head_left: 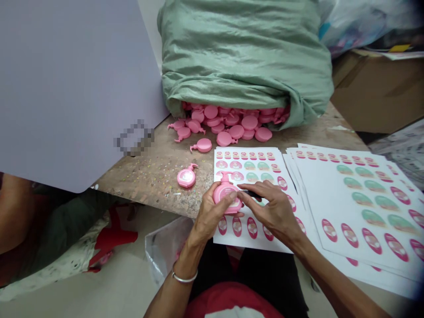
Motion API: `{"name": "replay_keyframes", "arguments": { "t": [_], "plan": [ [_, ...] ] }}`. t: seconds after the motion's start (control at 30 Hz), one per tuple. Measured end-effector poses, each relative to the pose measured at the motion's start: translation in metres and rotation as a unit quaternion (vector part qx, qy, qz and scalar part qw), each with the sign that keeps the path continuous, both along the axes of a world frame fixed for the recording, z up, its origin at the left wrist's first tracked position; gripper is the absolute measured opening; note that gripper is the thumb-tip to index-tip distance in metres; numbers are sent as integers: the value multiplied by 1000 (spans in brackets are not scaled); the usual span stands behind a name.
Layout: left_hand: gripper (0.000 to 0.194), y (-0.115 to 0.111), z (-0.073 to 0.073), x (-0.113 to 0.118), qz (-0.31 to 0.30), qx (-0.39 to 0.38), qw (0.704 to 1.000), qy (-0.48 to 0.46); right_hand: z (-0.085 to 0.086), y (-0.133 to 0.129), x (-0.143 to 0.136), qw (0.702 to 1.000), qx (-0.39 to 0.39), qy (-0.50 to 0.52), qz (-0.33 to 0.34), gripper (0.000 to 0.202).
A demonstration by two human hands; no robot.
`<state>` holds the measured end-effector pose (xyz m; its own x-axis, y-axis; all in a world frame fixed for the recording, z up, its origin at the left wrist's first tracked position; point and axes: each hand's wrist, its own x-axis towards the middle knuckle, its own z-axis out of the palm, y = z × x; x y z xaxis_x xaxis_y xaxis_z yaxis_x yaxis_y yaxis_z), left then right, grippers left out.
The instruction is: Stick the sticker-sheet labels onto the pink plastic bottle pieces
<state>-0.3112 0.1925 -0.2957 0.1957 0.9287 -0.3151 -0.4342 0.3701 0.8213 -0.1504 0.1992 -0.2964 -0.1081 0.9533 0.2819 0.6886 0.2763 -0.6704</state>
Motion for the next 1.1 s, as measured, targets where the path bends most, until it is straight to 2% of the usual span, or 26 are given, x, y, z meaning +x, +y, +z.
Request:
{"name": "replay_keyframes", "arguments": {
  "t": [0.07, 0.13, 0.23, 0.3, 0.37, 0.43, 0.47, 0.5, 0.53, 0.57, 0.6, 0.63, 0.7, 0.8, 0.9, 1.0, 1.1],
  "plan": [
    [45, -1, -2, -3, -7, 3, 1000, 3, 2, 3, 5, 995, 20, -90, -44, 38],
    [45, -3, -3, -4, -12, -3, 1000, -2, 3, 5, 5, 991, 21, -104, -82, 52],
    [46, -10, -1, -4, -55, -11, 998, 3, -2, 8, -6, 998, -52, 11, -34, 72],
    [44, -16, 1, -8, -92, -12, 996, 12, -8, 10, -16, 990, -115, 80, 10, 79],
    [41, -20, 0, -22, -99, -23, 995, 23, -17, 15, -20, 986, -130, 100, 2, 79],
    [41, -18, -5, -50, -54, -35, 995, 71, -27, 24, -17, 988, -112, 103, -24, 73],
    [44, -13, -10, -68, -16, -33, 992, 124, -32, 31, -14, 989, -106, 102, -32, 66],
    [45, -6, -15, -88, 34, -17, 978, 205, -35, 41, -11, 989, -104, 96, -31, 58],
    [46, 3, -21, -107, 98, 3, 946, 310, -38, 52, -9, 991, -104, 87, -21, 49],
    [48, 14, -27, -126, 147, 26, 901, 408, -40, 66, -9, 992, -102, 72, -4, 42],
    [48, 26, -33, -142, 172, 55, 858, 482, -41, 81, -12, 994, -96, 50, 16, 37],
    [48, 39, -38, -154, 172, 77, 826, 532, -40, 97, -18, 995, -88, 14, 35, 34],
    [47, 59, -47, -169, 152, 104, 792, 583, -36, 132, -34, 992, -73, -73, 70, 34],
    [47, 78, -55, -173, 134, 120, 773, 609, -27, 180, -63, 977, -60, -179, 97, 50],
    [40, 80, -57, -176, 157, 129, 744, 636, -24, 216, -84, 966, -67, -218, 122, 66],
    [36, 69, -51, -181, 202, 144, 727, 640, -23, 237, -95, 955, -101, -242, 139, 68],
    [29, 52, -34, -174, 257, 180, 748, 585, -17, 237, -97, 953, -123, -238, 143, 59]
  ]
}}
